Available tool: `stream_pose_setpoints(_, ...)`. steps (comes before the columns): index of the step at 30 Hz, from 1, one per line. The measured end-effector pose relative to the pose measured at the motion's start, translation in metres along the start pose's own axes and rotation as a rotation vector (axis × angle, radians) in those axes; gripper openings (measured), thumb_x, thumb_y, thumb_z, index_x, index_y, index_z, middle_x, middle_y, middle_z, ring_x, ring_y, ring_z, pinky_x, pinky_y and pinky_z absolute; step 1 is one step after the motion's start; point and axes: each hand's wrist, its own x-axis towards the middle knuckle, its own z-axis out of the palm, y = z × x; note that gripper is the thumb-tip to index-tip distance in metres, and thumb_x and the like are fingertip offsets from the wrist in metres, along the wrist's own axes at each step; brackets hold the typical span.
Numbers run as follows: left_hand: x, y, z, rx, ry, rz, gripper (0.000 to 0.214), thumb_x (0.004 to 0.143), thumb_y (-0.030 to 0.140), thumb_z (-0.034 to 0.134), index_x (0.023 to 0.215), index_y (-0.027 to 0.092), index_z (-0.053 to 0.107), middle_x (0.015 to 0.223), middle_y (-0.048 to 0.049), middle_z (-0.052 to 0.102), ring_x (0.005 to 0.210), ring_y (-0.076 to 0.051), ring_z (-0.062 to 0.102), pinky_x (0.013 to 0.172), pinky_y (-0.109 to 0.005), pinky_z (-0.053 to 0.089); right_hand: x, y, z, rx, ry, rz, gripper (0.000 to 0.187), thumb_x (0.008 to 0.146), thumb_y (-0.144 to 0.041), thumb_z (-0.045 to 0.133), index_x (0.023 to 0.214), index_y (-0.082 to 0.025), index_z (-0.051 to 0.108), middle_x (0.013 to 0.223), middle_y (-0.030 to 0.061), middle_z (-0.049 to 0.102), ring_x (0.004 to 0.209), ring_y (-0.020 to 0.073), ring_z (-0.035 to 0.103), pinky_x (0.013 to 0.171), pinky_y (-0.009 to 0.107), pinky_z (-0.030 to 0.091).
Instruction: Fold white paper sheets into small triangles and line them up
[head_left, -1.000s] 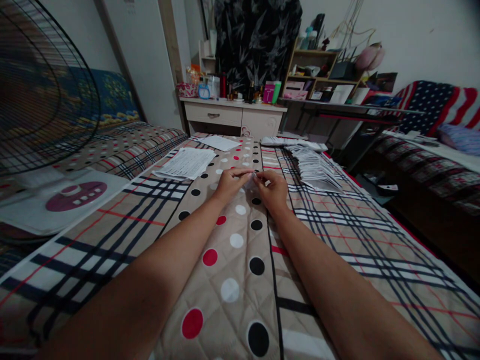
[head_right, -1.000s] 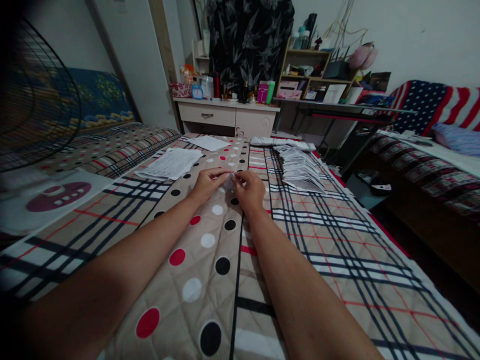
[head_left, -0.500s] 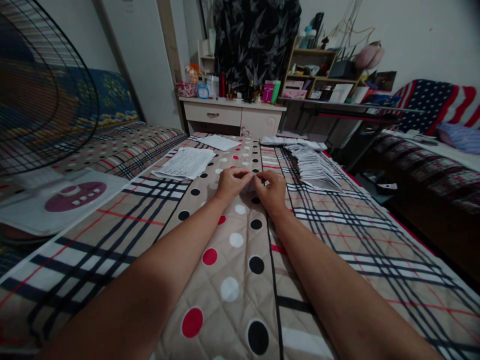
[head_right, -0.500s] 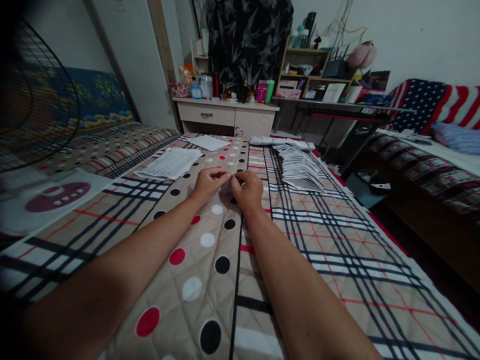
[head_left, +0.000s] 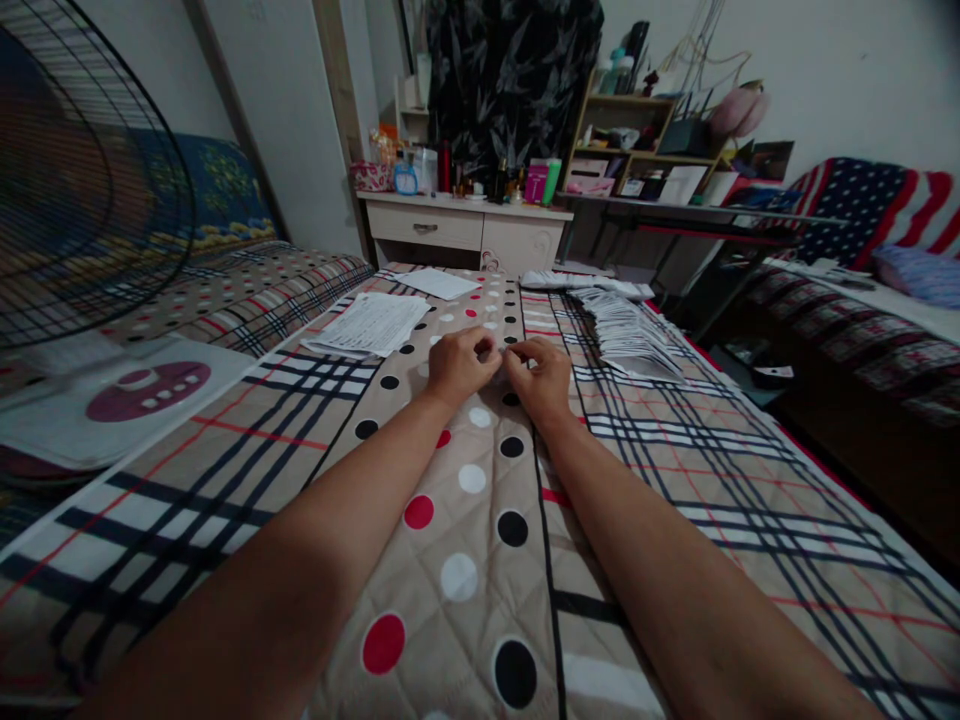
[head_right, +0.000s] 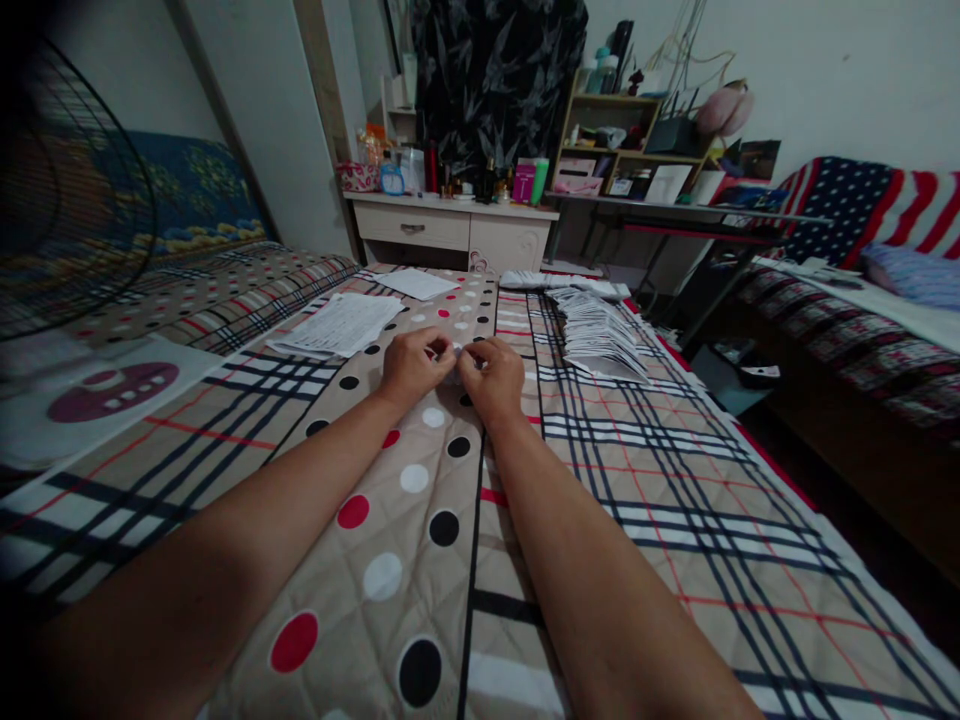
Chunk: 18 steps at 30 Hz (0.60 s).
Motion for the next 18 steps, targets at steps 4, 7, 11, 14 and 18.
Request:
stream_pose_setpoints(4,0.001,-0.008,-0.004,0.063,0.026,-0.088,0.01,0.074,0.017,0.059,0.076,0.019,0.068,0.074,-0.0052,0.071,0.07,-0.019,0.064,0.069,-0.029,0.047,0.0,0.005,0.001,0.028,0.055,0.054,0.017,0.075,-0.018,0.056,0.073,-0.019,0.073,0.074,0.0048,0.07,0.068,0.0183,0.063,0.07,0.031,0.049)
stream_pose_setpoints(7,0.002,-0.015,-0.005,0.056,0.011,-0.118,0.013,0.072,0.015,0.059,0.078,0.019,0.069,0.076,-0.0048,0.071,0.07,-0.019,0.063,0.07,-0.03,0.048,0.0,0.008,0.002,0.068,0.087,0.144,0.015,0.074,-0.019,0.057,0.073,-0.019,0.073,0.072,0.0047,0.071,0.067,0.0189,0.064,0.069,0.031,0.05)
stream_pose_setpoints(11,0.001,-0.019,-0.005,-0.005,-0.084,0.05,0.029,0.073,0.005,0.05,0.083,0.021,0.072,0.097,-0.0039,0.071,0.087,-0.018,0.064,0.078,-0.029,0.049,0.001,0.008,0.003,0.073,0.076,0.155,0.015,0.073,-0.019,0.058,0.072,-0.019,0.073,0.072,0.0043,0.072,0.067,0.019,0.064,0.07,0.032,0.05)
stream_pose_setpoints(14,-0.001,-0.02,-0.005,0.045,-0.204,0.127,0.033,0.07,0.002,0.048,0.076,0.023,0.073,0.103,-0.0029,0.07,0.096,-0.02,0.064,0.08,-0.031,0.05,0.002,0.012,0.003,0.082,0.091,0.179,0.016,0.074,-0.021,0.057,0.074,-0.018,0.073,0.073,0.0054,0.072,0.068,0.0194,0.064,0.07,0.032,0.049)
stream_pose_setpoints(18,-0.004,-0.024,-0.008,0.198,-0.318,0.109,0.02,0.071,0.014,0.061,0.084,0.024,0.073,0.103,-0.0067,0.069,0.102,-0.027,0.061,0.077,-0.036,0.05,0.004,0.028,0.0,0.082,0.113,0.315,0.018,0.073,-0.025,0.056,0.073,-0.017,0.072,0.07,0.0053,0.072,0.067,0.021,0.064,0.068,0.033,0.049)
